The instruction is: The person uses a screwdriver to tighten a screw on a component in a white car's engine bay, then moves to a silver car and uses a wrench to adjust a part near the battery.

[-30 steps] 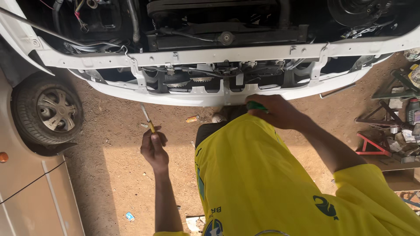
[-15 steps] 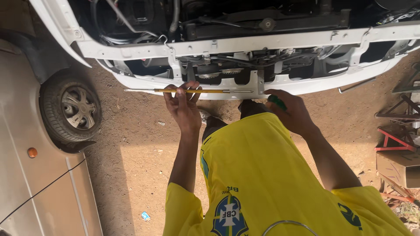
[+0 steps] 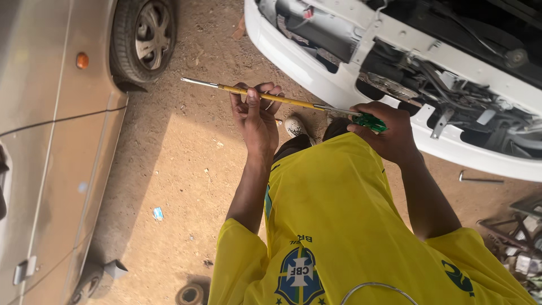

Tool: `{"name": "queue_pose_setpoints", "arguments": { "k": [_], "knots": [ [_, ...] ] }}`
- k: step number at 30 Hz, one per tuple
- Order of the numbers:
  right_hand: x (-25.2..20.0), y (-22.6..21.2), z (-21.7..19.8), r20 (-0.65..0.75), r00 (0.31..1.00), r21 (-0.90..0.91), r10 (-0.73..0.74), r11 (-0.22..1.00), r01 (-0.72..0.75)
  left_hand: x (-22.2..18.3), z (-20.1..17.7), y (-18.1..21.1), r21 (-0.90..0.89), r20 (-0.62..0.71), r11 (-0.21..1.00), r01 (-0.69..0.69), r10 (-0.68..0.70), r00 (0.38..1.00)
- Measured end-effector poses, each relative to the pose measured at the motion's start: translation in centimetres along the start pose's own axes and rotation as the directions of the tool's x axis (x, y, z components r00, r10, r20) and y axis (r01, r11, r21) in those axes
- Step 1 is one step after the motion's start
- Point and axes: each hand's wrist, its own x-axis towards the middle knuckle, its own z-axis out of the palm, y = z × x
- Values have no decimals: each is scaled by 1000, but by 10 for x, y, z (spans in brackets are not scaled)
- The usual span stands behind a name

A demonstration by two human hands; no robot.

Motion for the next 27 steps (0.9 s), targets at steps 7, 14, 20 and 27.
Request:
{"name": "queue_pose_setpoints", "arguments": {
  "k": [7, 14, 20, 27],
  "knots": [
    [76, -18, 60, 243, 969, 31, -47, 999, 40, 18, -56, 58, 4, -187, 987, -163, 161, 969],
    [184, -25, 139, 482, 875, 133, -41, 991, -26, 93, -110, 124, 79, -229, 974, -210, 223, 947],
    [282, -71, 187, 529, 827, 101, -193, 981, 164, 178, -138, 185, 107, -308, 975, -196, 220, 926],
    [348, -126, 202, 448, 858, 19, -252, 962, 273, 242, -110, 234, 191, -293, 968, -162, 214, 932]
  ]
}}
